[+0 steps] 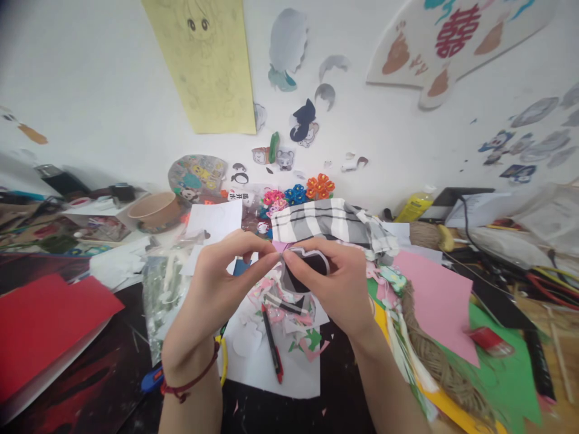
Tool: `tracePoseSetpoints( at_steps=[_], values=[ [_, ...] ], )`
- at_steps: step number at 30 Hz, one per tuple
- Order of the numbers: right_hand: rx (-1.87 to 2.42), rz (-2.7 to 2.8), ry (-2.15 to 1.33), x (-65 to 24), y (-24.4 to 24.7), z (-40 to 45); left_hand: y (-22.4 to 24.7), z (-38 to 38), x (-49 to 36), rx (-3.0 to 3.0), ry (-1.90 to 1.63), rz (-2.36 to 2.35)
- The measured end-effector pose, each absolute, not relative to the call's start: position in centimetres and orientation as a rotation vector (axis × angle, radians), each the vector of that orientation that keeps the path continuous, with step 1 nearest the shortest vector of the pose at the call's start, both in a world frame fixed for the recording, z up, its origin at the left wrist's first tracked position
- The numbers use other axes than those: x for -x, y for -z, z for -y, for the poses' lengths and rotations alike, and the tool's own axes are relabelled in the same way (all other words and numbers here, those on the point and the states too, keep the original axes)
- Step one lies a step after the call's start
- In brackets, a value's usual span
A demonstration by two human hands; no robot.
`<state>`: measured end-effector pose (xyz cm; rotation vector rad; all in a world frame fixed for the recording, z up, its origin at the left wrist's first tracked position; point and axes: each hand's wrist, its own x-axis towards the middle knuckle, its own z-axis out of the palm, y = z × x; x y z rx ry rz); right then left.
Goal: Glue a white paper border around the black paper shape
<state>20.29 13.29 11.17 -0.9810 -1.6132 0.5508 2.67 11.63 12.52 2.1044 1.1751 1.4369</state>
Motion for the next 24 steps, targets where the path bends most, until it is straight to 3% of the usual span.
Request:
tracePoseSetpoints(
  at_steps=[24],
  values=[
    [0.969, 1.542, -0.447, -20.48, -11.20, -12.96, -12.78, -11.49, -3.33, -2.043, -1.513, -1.163]
  ],
)
